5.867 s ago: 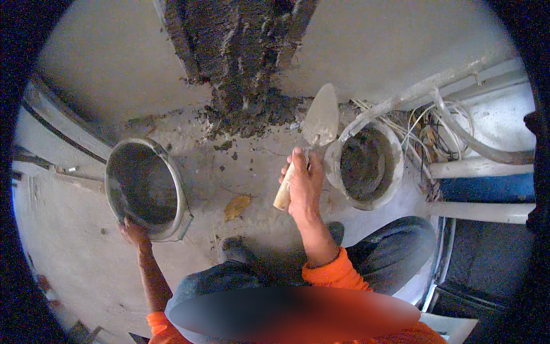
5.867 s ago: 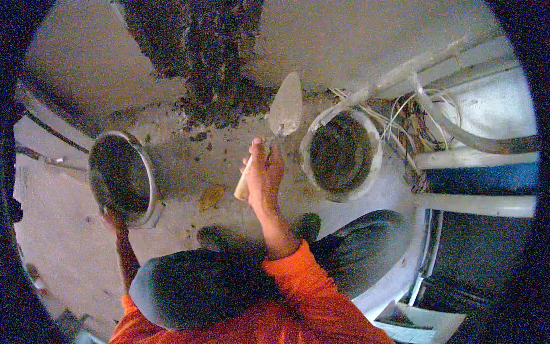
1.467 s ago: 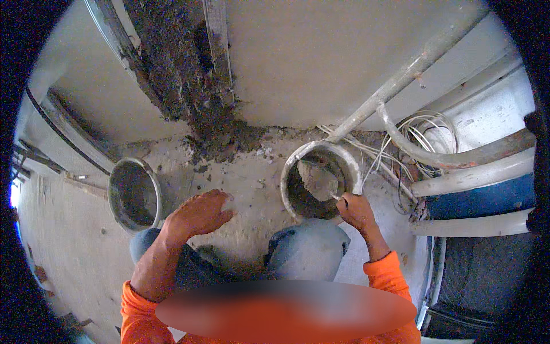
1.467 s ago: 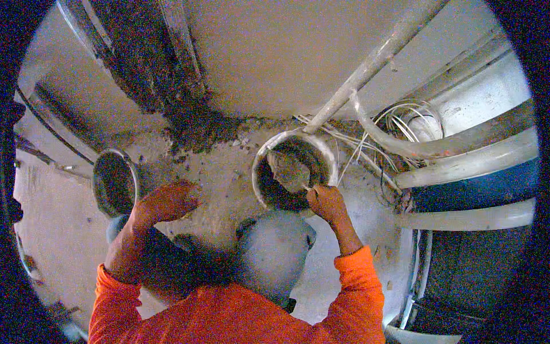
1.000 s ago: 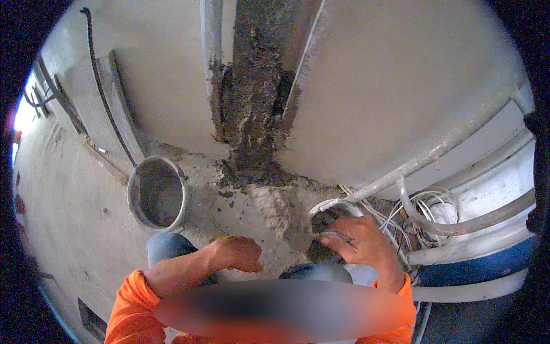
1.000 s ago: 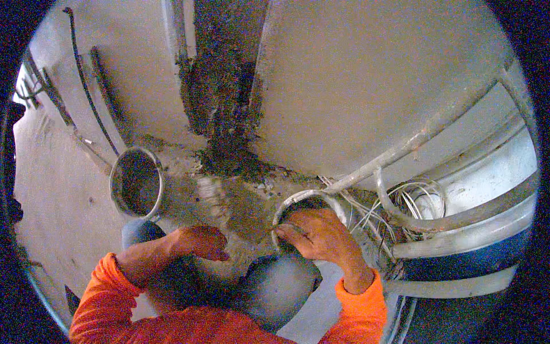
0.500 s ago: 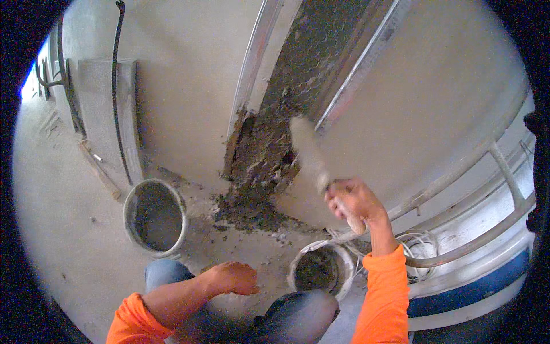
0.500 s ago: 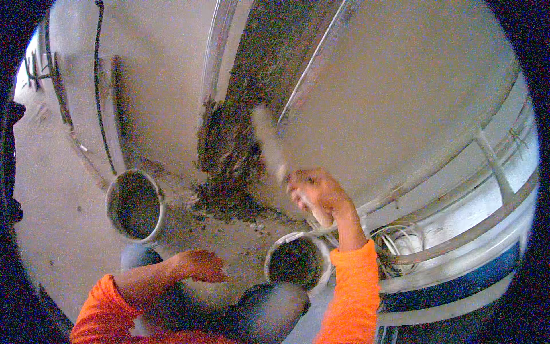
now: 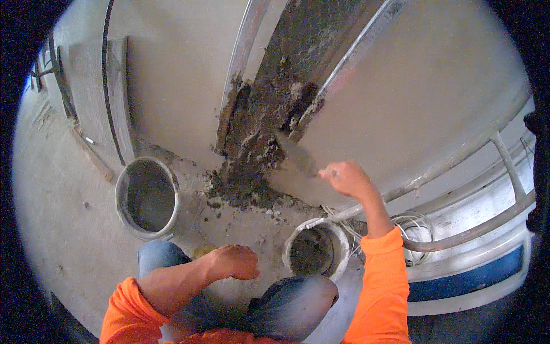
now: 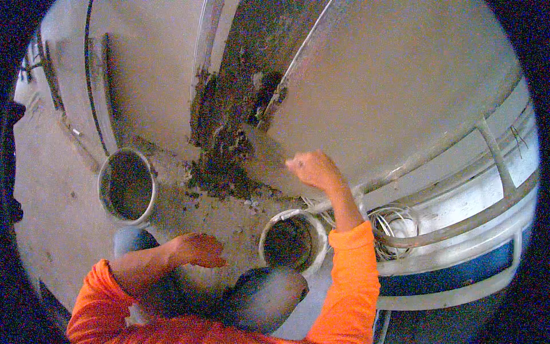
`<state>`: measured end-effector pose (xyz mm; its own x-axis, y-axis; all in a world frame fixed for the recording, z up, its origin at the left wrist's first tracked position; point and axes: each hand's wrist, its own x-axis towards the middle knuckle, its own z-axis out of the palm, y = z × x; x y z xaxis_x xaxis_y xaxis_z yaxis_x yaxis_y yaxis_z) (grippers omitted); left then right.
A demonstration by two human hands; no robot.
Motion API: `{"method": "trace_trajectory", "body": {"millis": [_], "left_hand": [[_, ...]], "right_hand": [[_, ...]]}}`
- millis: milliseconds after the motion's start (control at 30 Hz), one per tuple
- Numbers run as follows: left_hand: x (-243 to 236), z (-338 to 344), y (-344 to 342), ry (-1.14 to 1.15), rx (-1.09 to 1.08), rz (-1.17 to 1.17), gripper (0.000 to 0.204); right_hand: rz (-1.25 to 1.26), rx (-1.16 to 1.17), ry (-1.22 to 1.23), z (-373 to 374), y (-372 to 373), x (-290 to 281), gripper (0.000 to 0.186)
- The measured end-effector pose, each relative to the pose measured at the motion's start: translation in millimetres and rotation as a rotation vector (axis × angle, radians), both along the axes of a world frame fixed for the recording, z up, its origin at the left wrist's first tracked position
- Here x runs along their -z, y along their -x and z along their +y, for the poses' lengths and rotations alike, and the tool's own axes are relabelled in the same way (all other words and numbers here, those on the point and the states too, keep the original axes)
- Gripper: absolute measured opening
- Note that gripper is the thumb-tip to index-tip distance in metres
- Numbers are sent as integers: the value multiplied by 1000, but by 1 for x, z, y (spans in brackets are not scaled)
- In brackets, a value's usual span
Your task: The person scoops cement from a bucket with a trowel and applies it to a vertical wall section, smoothing the surface repeatedly. The person remains seated on the floor throughout the task.
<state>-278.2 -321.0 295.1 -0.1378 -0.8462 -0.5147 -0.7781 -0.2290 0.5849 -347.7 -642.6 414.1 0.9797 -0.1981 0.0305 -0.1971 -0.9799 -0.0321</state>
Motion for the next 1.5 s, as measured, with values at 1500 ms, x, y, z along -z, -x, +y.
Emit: {"method": "trace_trajectory", "body": {"millis": [1500], "left_hand": [[-34,48,21,265,-63,-26,42]], "right_hand": [[-102,190,-14,32,-5,137,42]]}}
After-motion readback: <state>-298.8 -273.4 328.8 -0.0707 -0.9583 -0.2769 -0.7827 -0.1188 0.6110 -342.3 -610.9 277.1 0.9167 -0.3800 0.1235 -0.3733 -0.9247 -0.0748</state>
